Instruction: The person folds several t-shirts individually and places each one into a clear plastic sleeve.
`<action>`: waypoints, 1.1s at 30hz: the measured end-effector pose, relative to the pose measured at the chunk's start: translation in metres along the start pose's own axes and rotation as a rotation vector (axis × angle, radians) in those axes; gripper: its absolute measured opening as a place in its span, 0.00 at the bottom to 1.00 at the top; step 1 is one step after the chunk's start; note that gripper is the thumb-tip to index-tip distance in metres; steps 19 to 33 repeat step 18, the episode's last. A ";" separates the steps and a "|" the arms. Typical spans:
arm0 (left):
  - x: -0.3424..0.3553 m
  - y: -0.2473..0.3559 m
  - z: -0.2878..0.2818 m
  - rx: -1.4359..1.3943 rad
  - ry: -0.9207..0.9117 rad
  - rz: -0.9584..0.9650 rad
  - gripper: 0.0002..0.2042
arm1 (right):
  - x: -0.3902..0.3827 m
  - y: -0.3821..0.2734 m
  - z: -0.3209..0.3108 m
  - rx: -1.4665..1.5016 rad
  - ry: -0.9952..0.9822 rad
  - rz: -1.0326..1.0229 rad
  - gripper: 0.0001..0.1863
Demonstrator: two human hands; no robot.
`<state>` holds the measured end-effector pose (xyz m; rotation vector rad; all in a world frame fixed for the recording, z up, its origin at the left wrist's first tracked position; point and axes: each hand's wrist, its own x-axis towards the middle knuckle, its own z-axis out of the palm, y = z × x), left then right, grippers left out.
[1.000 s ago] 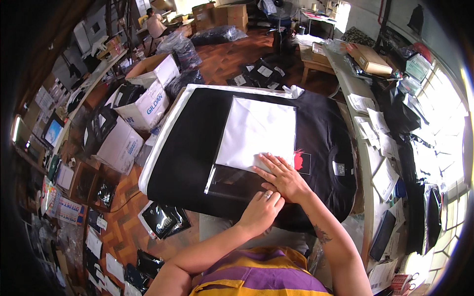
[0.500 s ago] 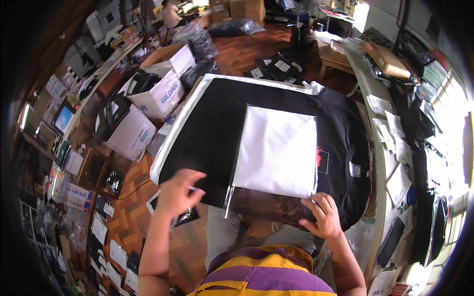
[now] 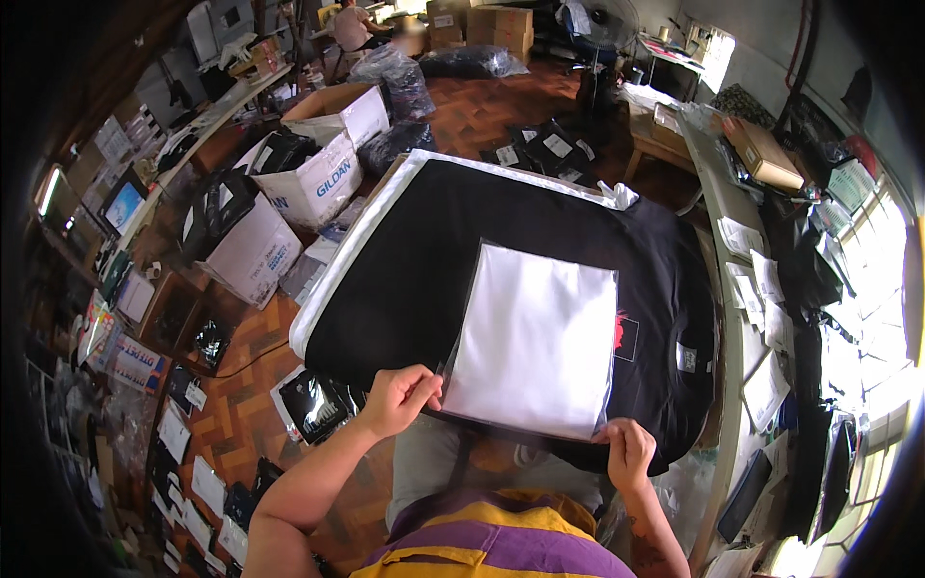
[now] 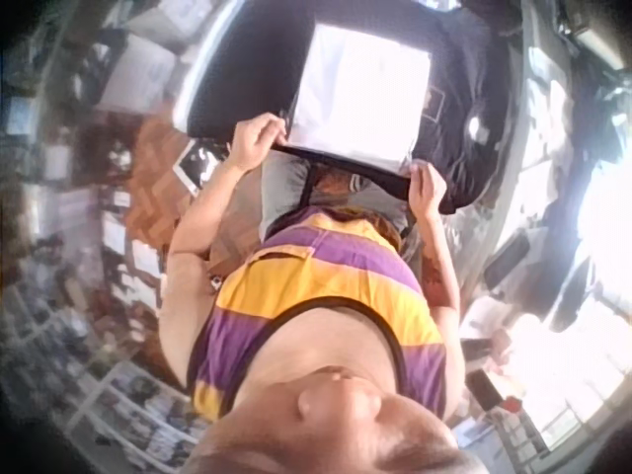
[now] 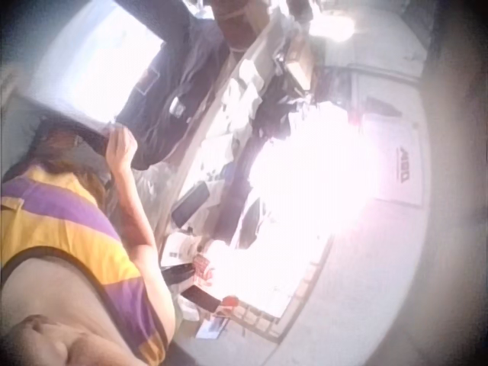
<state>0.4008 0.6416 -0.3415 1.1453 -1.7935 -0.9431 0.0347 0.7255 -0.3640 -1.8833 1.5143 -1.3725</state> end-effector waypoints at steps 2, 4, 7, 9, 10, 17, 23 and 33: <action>0.005 0.017 0.008 -0.074 0.070 -0.275 0.16 | 0.014 -0.014 0.007 -0.014 -0.017 0.302 0.05; 0.006 0.015 0.014 0.093 0.089 -0.310 0.17 | 0.023 -0.018 0.014 -0.028 0.000 0.481 0.08; 0.006 0.019 0.011 0.462 0.165 -0.224 0.10 | 0.035 -0.047 0.013 -0.232 -0.006 0.552 0.08; 0.007 0.034 0.018 0.723 0.371 -0.017 0.07 | 0.033 -0.053 0.015 -0.386 0.082 0.485 0.07; 0.008 0.039 0.022 0.733 0.415 0.027 0.09 | 0.031 -0.053 0.015 -0.464 0.143 0.424 0.07; 0.011 0.067 0.107 0.911 -0.360 0.506 0.31 | 0.033 -0.030 0.010 -0.476 -0.053 0.162 0.09; 0.024 0.067 0.112 1.002 -0.488 0.424 0.31 | 0.035 -0.020 0.004 -0.358 -0.051 0.226 0.08; 0.024 0.067 0.112 1.002 -0.488 0.424 0.31 | 0.035 -0.020 0.004 -0.358 -0.051 0.226 0.08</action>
